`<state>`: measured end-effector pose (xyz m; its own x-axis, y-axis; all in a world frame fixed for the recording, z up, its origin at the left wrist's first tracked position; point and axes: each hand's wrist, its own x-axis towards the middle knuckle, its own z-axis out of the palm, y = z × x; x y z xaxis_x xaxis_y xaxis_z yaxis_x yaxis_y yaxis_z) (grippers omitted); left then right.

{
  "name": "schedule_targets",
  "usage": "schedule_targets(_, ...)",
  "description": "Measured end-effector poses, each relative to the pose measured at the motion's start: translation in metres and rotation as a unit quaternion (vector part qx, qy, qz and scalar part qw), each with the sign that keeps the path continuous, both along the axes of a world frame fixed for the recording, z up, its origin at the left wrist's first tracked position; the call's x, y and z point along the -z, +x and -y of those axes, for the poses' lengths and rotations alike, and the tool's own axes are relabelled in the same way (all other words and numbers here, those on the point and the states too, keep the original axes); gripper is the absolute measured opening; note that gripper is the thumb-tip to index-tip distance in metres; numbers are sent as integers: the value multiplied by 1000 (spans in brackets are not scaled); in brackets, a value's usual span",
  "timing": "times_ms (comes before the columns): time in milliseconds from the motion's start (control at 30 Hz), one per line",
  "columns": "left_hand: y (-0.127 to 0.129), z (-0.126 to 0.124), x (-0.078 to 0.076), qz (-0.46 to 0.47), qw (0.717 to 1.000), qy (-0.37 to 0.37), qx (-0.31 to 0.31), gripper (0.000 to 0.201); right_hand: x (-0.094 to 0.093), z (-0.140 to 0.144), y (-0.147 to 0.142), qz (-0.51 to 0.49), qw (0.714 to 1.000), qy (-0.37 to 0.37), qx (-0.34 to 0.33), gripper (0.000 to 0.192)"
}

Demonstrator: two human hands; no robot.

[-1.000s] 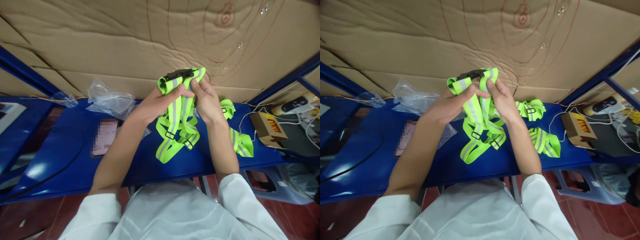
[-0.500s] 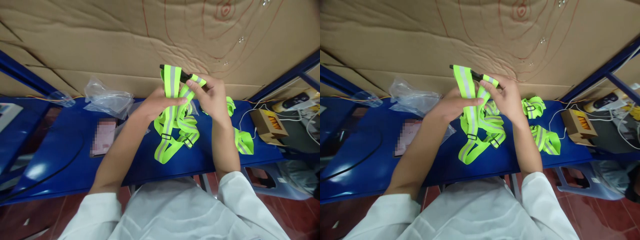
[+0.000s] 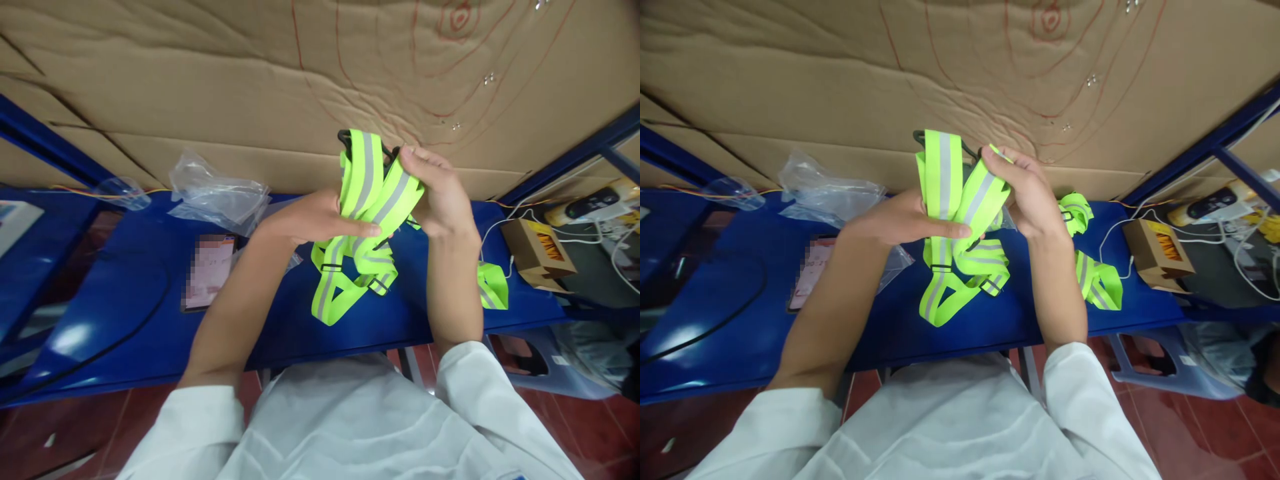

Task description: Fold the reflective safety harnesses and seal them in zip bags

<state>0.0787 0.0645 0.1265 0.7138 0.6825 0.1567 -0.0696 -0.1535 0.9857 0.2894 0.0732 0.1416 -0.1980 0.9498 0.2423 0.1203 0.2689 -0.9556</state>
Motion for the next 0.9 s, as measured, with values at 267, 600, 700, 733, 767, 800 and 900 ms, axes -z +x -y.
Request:
schedule_targets(267, -1, -9, 1, 8, 997, 56, -45, 39, -6, 15, -4, 170, 955, 226, 90, 41)
schedule_targets(600, -1, -8, 1, -21, 996, 72, -40, 32, -12, 35, -13, 301, 923, 237, -35, 59)
schedule_targets(700, 5, -8, 7, 21, 999, 7, -39, 32, -14, 35, -13, 289, 929, 232, -20, 53)
schedule_targets(733, 8, -8, 9, 32, 999, -18, -38, 32, -14, 35, -12, 286, 929, 234, -4, 50)
schedule_targets(767, 10, -8, 11, 41, 998, -43, -32, 32, -15, 35, -11, 282, 929, 239, 16, 47)
schedule_targets(800, 12, -8, 12, 47, 997, -66, -17, 34, -16, 35, -10, 278, 929, 243, 36, 43)
schedule_targets(900, 16, -8, 15, 56, 989, -128, 56, 37, -18, 34, -6, 263, 934, 234, 69, 34)
